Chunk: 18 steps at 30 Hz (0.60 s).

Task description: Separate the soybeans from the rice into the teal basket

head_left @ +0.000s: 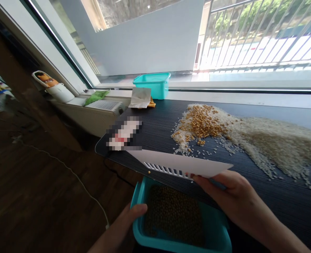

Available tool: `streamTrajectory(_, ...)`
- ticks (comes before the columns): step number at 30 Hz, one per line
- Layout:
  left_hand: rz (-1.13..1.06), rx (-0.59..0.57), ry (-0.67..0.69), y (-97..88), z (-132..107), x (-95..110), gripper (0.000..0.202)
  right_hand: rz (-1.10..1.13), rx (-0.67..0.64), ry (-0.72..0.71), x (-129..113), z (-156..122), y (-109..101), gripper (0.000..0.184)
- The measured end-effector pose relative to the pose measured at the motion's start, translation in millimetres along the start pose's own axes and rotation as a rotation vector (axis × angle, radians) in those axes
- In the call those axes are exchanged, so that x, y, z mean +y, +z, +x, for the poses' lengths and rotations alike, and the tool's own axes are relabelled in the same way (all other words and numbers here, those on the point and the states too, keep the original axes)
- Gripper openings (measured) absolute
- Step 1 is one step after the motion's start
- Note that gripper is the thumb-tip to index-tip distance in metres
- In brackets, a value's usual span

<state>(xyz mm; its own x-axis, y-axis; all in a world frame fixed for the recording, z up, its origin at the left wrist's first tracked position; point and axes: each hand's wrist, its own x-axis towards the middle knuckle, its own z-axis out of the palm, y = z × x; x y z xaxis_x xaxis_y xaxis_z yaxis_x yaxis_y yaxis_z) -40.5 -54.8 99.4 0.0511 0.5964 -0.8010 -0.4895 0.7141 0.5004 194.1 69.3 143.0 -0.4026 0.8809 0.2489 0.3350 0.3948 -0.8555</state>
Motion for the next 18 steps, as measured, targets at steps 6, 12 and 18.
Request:
streamTrajectory(6, 0.043, 0.096, 0.064, -34.4, -8, 2, 0.059, 0.007, -0.135, 0.017, 3, 2, 12, 0.02)
streamTrajectory(12, 0.065, 0.104, 0.047, -39.1, -9, 5, 0.048, -0.004, -0.097, -0.01, -2, 7, 15, 0.02)
streamTrajectory(18, -0.082, 0.046, -0.113, -23.1, -6, 2, 0.062, 0.053, -0.09, -0.105, -5, -18, 14, 0.021)
